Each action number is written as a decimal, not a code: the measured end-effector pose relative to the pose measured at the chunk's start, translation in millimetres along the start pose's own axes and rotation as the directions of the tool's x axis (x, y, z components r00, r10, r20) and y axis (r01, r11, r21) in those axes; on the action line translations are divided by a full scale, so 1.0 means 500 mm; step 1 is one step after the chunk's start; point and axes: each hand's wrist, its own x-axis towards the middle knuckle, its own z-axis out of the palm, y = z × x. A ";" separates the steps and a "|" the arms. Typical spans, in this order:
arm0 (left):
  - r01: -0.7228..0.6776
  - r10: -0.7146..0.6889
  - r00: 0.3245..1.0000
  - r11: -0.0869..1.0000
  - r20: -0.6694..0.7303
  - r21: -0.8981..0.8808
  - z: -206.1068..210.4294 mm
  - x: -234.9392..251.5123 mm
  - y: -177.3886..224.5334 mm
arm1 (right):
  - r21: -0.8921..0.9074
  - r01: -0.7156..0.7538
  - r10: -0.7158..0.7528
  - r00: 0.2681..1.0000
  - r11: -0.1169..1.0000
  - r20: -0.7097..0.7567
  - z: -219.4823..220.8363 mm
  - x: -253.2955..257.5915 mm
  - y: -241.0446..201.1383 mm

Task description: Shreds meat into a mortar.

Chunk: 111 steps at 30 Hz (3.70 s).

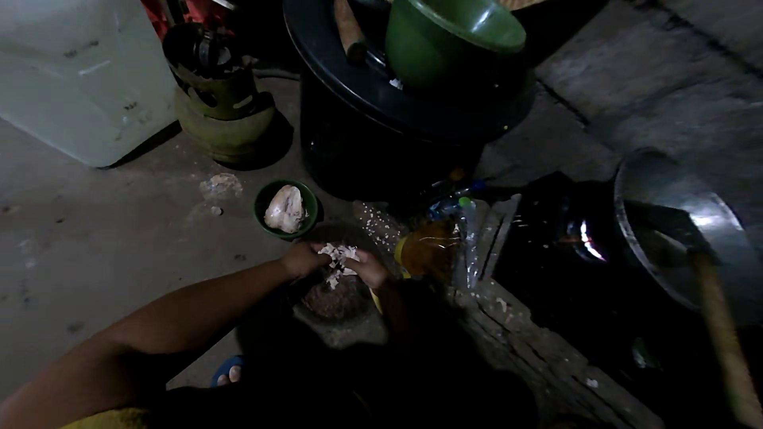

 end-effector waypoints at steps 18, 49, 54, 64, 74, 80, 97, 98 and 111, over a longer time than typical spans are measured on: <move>0.059 -0.057 0.998 0.987 0.015 -0.148 -0.001 0.003 0.005 | -0.160 -0.073 0.055 0.992 0.984 -0.114 -0.016 0.002 -0.012; 0.046 -0.054 0.995 0.993 -0.080 -0.106 -0.011 0.023 -0.018 | 0.141 -0.145 0.155 0.986 0.979 -0.066 -0.005 -0.025 -0.012; 0.036 -0.039 0.997 0.998 -0.067 -0.046 0.006 0.008 0.011 | 0.056 -0.004 0.000 0.998 0.998 0.060 0.037 -0.021 -0.029; 0.122 -0.113 0.979 0.992 -0.171 0.040 -0.033 0.045 -0.061 | 0.454 0.138 -0.185 0.981 0.880 0.060 -0.027 -0.090 -0.075; 0.046 -0.043 0.999 0.940 0.015 -0.339 0.023 0.011 -0.010 | -0.156 0.002 -0.003 1.000 0.988 -0.008 0.036 -0.029 -0.034; 0.028 -0.036 0.998 0.983 -0.045 -0.180 0.018 0.017 -0.009 | -0.177 0.041 -0.033 0.998 0.983 0.048 0.037 -0.036 -0.044; 0.080 -0.079 0.997 0.951 -0.015 0.297 -0.008 0.043 -0.059 | 0.102 0.108 -0.118 0.989 0.989 0.094 -0.044 -0.086 -0.071; 0.032 -0.047 0.998 0.938 0.036 0.345 -0.005 0.039 -0.059 | -0.025 0.099 -0.095 0.988 0.995 0.119 -0.043 -0.068 -0.059; 0.059 -0.067 0.998 0.950 0.017 0.308 -0.053 0.009 -0.076 | -0.736 0.049 0.062 0.990 0.675 0.123 0.039 0.051 -0.095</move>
